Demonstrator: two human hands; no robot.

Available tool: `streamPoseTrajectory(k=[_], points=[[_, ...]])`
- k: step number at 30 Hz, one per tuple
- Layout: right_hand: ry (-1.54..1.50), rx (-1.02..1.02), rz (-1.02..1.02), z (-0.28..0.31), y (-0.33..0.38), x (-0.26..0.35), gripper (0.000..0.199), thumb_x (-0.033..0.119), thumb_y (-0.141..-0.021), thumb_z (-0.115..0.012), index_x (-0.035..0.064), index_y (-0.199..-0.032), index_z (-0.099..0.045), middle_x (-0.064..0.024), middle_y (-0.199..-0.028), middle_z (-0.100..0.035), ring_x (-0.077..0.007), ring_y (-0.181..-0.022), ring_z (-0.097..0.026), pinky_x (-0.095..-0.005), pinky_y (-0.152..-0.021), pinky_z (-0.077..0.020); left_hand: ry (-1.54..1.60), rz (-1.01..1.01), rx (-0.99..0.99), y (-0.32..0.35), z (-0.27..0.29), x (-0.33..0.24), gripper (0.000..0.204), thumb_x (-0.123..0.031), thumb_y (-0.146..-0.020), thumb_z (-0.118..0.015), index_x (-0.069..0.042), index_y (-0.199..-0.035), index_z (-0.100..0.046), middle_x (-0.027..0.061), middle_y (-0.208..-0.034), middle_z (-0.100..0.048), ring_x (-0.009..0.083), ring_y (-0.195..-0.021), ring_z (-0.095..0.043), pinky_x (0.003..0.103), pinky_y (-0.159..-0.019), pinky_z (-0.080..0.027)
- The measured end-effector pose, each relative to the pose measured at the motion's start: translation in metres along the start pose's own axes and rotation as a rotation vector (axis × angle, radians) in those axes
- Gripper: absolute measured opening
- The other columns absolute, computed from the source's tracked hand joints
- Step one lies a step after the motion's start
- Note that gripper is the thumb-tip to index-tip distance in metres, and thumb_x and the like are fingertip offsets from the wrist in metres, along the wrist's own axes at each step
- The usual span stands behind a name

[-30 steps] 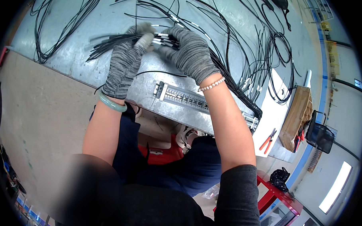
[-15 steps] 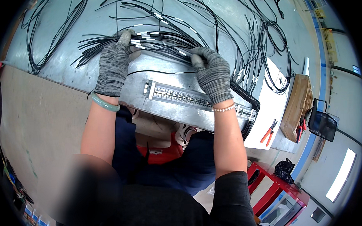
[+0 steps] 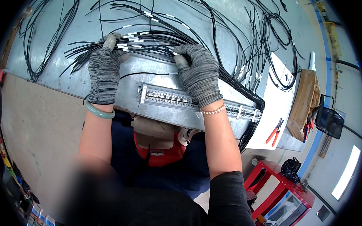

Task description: The person organizes a bundle of black cables on a metal workbench. They repeatedly gather, align, and separate the cables by hand, occasionally using a red-handled wire cutter to trim or adjust the bundle. The cables remain on the bench throughout the clip.

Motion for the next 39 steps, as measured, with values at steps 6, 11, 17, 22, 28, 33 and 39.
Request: streamPoseTrajectory(k=[6,11,17,22,28,33,39], points=[[-0.070,0.028,-0.062,-0.001,0.001,-0.007,0.016,0.011,-0.081,-0.066,0.0103,-0.096,-0.070,-0.0111,-0.092,-0.067,-0.0249,-0.084,-0.065,-0.0343,-0.079,-0.0518,-0.040,0.036,0.011,-0.005,0.004,0.006,0.028,-0.026,-0.092,-0.060,-0.001,-0.105,-0.061,0.0066,-0.092,-0.064,0.0151,-0.078,-0.064,0.028,-0.072,-0.055],[-0.140,0.033,-0.094,0.006,0.000,-0.006,0.017,0.010,-0.081,-0.066,0.0070,-0.097,-0.069,-0.0107,-0.091,-0.068,-0.0219,-0.083,-0.066,-0.0323,-0.078,-0.0525,-0.084,0.020,0.009,-0.005,0.002,0.003,0.028,-0.026,-0.093,-0.059,-0.002,-0.105,-0.062,0.0066,-0.091,-0.064,0.0144,-0.076,-0.063,0.026,-0.069,-0.054],[-0.353,-0.013,-0.264,0.024,-0.002,-0.028,0.017,0.010,-0.084,-0.066,0.0019,-0.099,-0.067,-0.0073,-0.085,-0.068,-0.0124,-0.077,-0.063,-0.0250,-0.072,-0.0519,-0.122,0.038,0.043,-0.004,-0.001,0.002,0.029,-0.028,-0.092,-0.059,-0.002,-0.107,-0.062,0.0047,-0.092,-0.064,0.0124,-0.076,-0.062,0.025,-0.070,-0.052],[-0.304,0.090,-0.213,0.017,-0.001,-0.014,0.018,0.012,-0.085,-0.067,0.0016,-0.099,-0.067,-0.0086,-0.086,-0.068,-0.0136,-0.079,-0.064,-0.0270,-0.075,-0.0525,-0.065,0.013,0.031,-0.002,0.002,0.003,0.028,-0.028,-0.092,-0.061,-0.004,-0.106,-0.063,0.0027,-0.091,-0.064,0.0101,-0.075,-0.061,0.024,-0.068,-0.051],[-0.257,0.215,0.004,0.003,0.002,-0.003,0.013,0.013,-0.083,-0.066,0.0034,-0.090,-0.067,-0.0119,-0.086,-0.067,-0.0239,-0.079,-0.066,-0.0322,-0.074,-0.0523,0.040,0.020,0.037,0.004,0.001,0.005,0.025,-0.029,-0.091,-0.062,-0.007,-0.103,-0.064,0.0006,-0.094,-0.063,0.0099,-0.081,-0.060,0.025,-0.070,-0.052],[-0.141,0.144,-0.006,0.009,-0.002,-0.002,0.016,0.018,-0.085,-0.064,0.0034,-0.090,-0.068,-0.0127,-0.084,-0.067,-0.0260,-0.076,-0.065,-0.0339,-0.071,-0.0514,0.076,-0.015,0.024,0.003,0.006,0.007,0.022,-0.025,-0.091,-0.062,-0.006,-0.101,-0.064,0.0030,-0.094,-0.064,0.0104,-0.080,-0.060,0.024,-0.067,-0.052],[-0.100,0.000,0.016,0.009,-0.008,0.013,0.016,0.016,-0.084,-0.064,0.0055,-0.095,-0.069,-0.0134,-0.089,-0.068,-0.0265,-0.079,-0.066,-0.0348,-0.074,-0.0518,-0.044,-0.038,0.006,0.009,0.002,-0.005,0.026,-0.027,-0.091,-0.062,-0.004,-0.103,-0.064,0.0046,-0.096,-0.063,0.0102,-0.078,-0.060,0.023,-0.065,-0.053]])
Point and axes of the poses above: each hand's wrist, its own y-axis away from the middle knuckle, its own z-axis out of the back of the hand, x = y × z, the point moved 10 cm from there along -y, towards the middle knuckle
